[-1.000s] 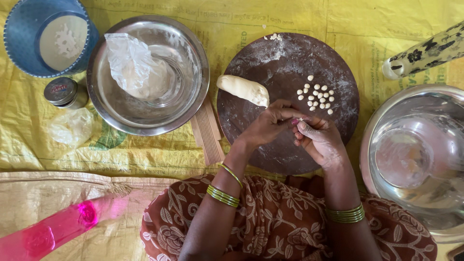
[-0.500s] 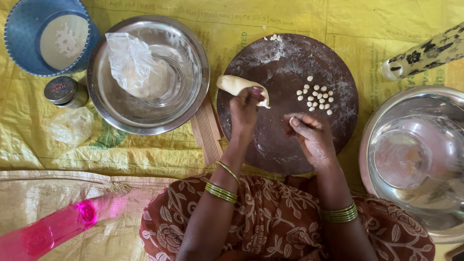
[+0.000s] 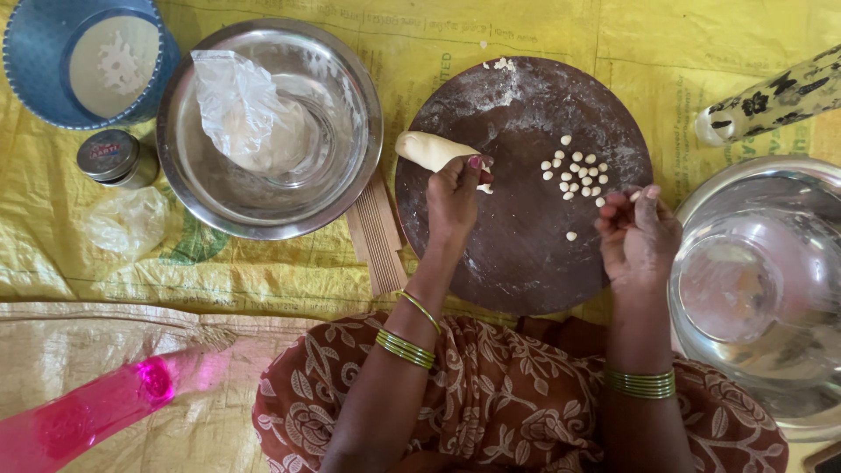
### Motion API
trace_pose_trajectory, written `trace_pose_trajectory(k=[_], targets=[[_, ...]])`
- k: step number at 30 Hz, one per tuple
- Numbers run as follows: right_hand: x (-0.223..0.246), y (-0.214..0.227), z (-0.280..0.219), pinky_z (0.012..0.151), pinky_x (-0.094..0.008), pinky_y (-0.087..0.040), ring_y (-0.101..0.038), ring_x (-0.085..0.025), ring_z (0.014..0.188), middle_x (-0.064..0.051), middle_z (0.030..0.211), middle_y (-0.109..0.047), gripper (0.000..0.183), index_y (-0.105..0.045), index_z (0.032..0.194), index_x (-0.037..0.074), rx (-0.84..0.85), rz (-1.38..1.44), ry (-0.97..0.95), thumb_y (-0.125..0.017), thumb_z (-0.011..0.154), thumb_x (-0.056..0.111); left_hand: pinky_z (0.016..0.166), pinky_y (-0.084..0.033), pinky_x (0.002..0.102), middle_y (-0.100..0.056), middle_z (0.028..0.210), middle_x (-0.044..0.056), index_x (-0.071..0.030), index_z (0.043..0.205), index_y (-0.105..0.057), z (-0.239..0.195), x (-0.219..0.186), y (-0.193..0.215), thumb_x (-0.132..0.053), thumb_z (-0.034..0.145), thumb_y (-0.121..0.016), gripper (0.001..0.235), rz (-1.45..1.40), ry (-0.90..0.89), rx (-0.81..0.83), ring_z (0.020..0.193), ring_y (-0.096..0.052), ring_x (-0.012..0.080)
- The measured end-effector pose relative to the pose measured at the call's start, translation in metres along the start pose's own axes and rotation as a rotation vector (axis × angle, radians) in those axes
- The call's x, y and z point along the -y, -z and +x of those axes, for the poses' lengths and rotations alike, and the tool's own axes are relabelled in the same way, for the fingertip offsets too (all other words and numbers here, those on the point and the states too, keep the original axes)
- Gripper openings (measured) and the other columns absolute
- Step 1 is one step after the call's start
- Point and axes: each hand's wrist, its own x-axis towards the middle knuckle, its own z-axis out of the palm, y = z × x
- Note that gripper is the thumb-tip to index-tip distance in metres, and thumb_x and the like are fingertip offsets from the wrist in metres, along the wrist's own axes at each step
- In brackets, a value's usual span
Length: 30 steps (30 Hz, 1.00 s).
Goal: The person pinches off small pieces of dough from a larger lump and rolls them into balls. They then use a wooden ridged tool to press and shape each dough ball into a ridged form, placing the shaped pieces on a wooden board.
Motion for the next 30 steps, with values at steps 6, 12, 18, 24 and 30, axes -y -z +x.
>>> trace_pose_trajectory(k=[6, 12, 18, 24, 30], targets=[[-0.003, -0.011, -0.002, 0.092, -0.039, -0.066, -0.077, -0.032, 0.102, -0.023, 0.111, -0.075, 0.022, -0.068, 0.115, -0.007, -0.049, -0.078, 0.006, -0.069, 0.096, 0.004, 0.069, -0.057, 0.027, -0.076, 0.082, 0.006, -0.001, 0.105, -0.076, -0.005, -0.011, 0.001, -0.021, 0.104, -0.058, 0.027, 0.052, 0.019, -0.002, 0.076, -0.072, 0.0099], [-0.012, -0.002, 0.004, 0.086, -0.031, -0.064, -0.074, -0.022, 0.094, -0.017, 0.106, -0.074, 0.016, -0.070, 0.112, -0.004, -0.118, -0.108, -0.051, -0.076, 0.097, 0.001, 0.070, -0.056, 0.028, -0.076, 0.082, 0.007, -0.001, 0.104, -0.076, -0.007, -0.016, 0.001, -0.021, 0.104, -0.059, 0.027, 0.079, 0.029, -0.006, 0.076, -0.071, 0.0097], [0.001, 0.021, 0.010, 0.071, -0.028, -0.057, -0.070, -0.016, 0.076, -0.013, 0.095, -0.077, 0.016, -0.078, 0.107, 0.002, -0.112, -0.798, 0.070, -0.081, 0.092, 0.004, 0.069, -0.058, 0.027, -0.078, 0.085, 0.005, -0.004, 0.105, -0.077, -0.004, -0.015, 0.001, -0.021, 0.103, -0.059, 0.025, 0.140, 0.052, 0.014, 0.076, -0.073, 0.0087], [-0.014, 0.021, 0.010, 0.068, -0.034, -0.057, -0.072, -0.019, 0.069, -0.010, 0.092, -0.078, 0.016, -0.081, 0.105, 0.009, -0.089, -1.654, 0.040, -0.080, 0.089, 0.011, 0.068, -0.058, 0.027, -0.078, 0.083, 0.008, -0.003, 0.106, -0.077, -0.005, -0.014, 0.000, -0.021, 0.102, -0.061, 0.024, 0.138, -0.008, 0.000, 0.075, -0.074, 0.0102], [-0.028, 0.003, 0.013, 0.064, -0.041, -0.053, -0.068, -0.027, 0.072, -0.019, 0.090, -0.073, 0.031, -0.078, 0.096, 0.000, -0.122, -1.753, 0.392, -0.092, 0.084, 0.024, 0.066, -0.058, 0.026, -0.079, 0.081, 0.006, -0.003, 0.103, -0.078, -0.006, -0.017, -0.001, -0.024, 0.097, -0.069, 0.023, 0.171, 0.002, 0.023, 0.073, -0.074, 0.0096]])
